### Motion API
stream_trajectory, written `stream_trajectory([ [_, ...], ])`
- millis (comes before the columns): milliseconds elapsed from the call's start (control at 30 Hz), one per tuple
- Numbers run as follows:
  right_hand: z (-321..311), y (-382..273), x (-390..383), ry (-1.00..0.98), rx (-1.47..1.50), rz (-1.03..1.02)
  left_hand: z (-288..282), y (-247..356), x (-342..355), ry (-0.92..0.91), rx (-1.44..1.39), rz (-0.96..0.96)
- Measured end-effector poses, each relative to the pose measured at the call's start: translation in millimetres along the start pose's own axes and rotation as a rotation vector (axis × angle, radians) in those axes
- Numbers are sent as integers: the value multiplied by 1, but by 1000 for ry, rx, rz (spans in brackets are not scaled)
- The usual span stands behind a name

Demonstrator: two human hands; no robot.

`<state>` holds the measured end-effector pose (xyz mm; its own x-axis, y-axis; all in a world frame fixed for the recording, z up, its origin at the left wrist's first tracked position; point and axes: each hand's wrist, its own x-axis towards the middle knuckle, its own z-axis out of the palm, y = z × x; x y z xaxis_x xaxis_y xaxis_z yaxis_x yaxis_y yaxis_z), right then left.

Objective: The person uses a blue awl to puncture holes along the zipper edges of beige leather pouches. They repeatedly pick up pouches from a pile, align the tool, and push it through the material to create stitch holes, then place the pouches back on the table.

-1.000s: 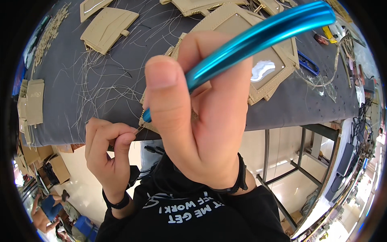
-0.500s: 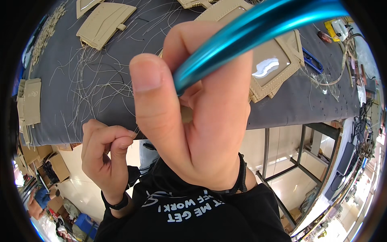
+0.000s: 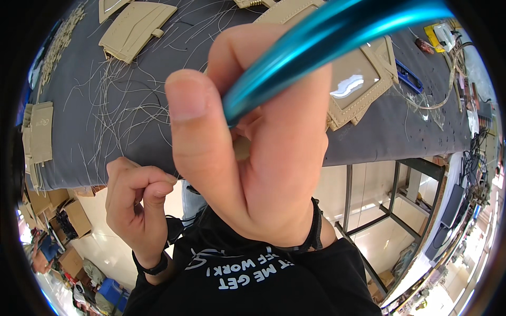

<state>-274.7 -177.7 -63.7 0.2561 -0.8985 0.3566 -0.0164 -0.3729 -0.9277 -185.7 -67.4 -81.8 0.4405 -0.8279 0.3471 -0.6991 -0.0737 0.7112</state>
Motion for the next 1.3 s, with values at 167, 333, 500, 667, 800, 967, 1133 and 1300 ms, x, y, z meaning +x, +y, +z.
stream_trajectory([
  [167, -2, 2, 1, 24, 26, 45, 1, 0, 2, 8, 7, 12],
  [333, -8, 10, 2, -61, 13, -134, 0, 2, 1, 20, -7, 19],
  [500, -12, 9, 2, -64, -37, -83, -3, 8, 2, 37, 55, -137],
  [667, -20, 3, 2, 22, 246, 152, -2, 16, 14, -120, 195, -95],
  [800, -26, -4, 4, 78, 457, 282, 1, 20, 23, -135, 174, -184],
  [967, -37, -9, -1, 113, 625, 169, -3, 30, 39, 40, 20, -115],
  [1133, -59, -26, 0, 23, 1023, -83, -11, 28, 45, 132, 191, 289],
  [1300, -63, -31, 0, 42, 902, -127, -1, 17, 37, -72, 288, 333],
])
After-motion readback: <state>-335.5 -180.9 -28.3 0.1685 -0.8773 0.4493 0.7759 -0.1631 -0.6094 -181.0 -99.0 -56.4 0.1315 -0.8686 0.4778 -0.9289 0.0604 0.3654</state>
